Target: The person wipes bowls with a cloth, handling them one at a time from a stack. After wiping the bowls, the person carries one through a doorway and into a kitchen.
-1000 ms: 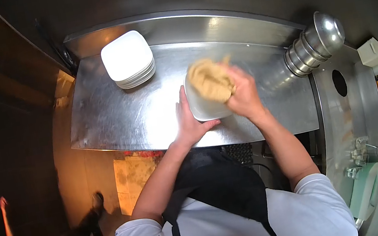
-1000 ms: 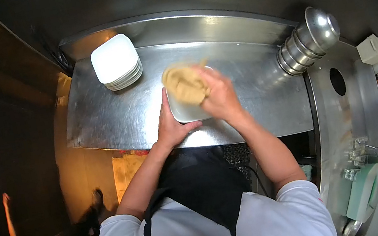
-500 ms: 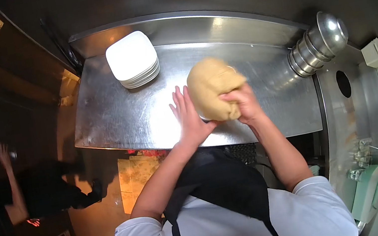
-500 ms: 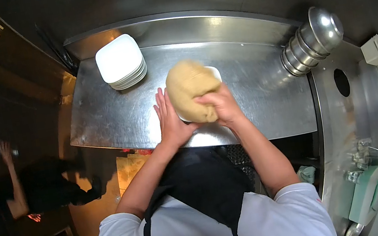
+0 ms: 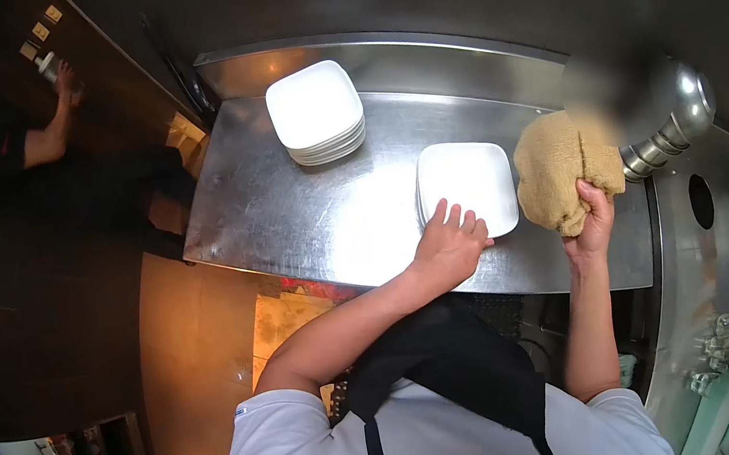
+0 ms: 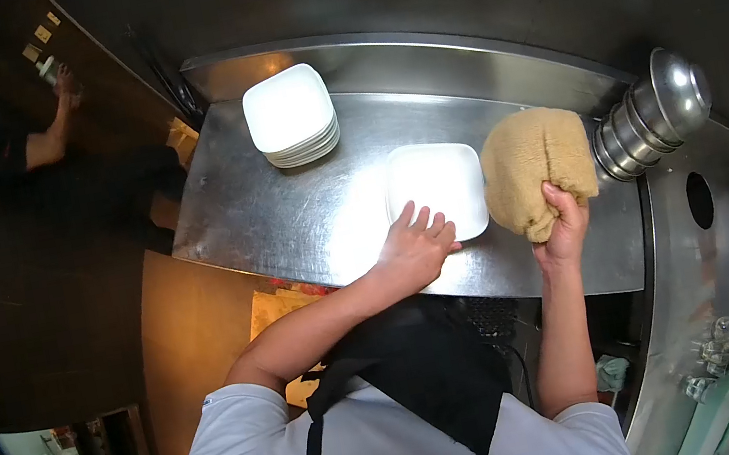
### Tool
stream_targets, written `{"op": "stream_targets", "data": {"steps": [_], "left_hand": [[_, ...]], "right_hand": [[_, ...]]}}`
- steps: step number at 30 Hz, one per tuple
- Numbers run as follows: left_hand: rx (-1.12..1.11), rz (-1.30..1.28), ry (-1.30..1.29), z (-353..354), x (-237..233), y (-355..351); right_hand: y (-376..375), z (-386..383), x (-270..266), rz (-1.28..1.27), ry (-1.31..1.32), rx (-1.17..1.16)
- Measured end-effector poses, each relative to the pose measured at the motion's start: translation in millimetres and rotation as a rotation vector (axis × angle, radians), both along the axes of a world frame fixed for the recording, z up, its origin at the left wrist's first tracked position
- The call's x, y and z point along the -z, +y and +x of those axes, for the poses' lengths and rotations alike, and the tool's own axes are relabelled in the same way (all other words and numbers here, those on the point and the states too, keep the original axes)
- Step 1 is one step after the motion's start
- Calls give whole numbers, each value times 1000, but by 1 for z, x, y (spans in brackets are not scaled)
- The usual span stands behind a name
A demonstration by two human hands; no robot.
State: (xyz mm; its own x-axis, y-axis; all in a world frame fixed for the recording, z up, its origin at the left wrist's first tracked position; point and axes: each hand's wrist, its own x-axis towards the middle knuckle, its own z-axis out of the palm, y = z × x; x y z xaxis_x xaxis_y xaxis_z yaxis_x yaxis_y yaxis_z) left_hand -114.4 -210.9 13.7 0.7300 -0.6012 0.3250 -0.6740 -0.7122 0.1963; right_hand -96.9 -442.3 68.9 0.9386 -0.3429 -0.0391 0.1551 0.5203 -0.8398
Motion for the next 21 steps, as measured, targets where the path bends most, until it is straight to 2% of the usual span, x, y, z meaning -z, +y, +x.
{"op": "stream_targets", "data": {"steps": [1,2,5,11,14,17,18,21], "left_hand": [[23,-48,43,1,-4,0],[44,-105,-98,3,-2,1],[71,-167,-4,5,3,3],[122,-7,1,16,2,20],[29,141,-49,8,-1,14],[-58,100,-105,-1,-14,-11],[-94,145,16,-2,-16,-19],[-70,193,131,1,5,-32]], "right_hand": [[0,-1,2,-50,13,32],[-1,-1,3,-100,27,64],[4,-3,1,-127,64,104],[4,-9,21,-82,100,113],[7,-12,20,-67,102,116],[9,-12,22,-66,93,109],[8,-11,21,-71,89,116],[8,-13,14,-121,72,120]]}}
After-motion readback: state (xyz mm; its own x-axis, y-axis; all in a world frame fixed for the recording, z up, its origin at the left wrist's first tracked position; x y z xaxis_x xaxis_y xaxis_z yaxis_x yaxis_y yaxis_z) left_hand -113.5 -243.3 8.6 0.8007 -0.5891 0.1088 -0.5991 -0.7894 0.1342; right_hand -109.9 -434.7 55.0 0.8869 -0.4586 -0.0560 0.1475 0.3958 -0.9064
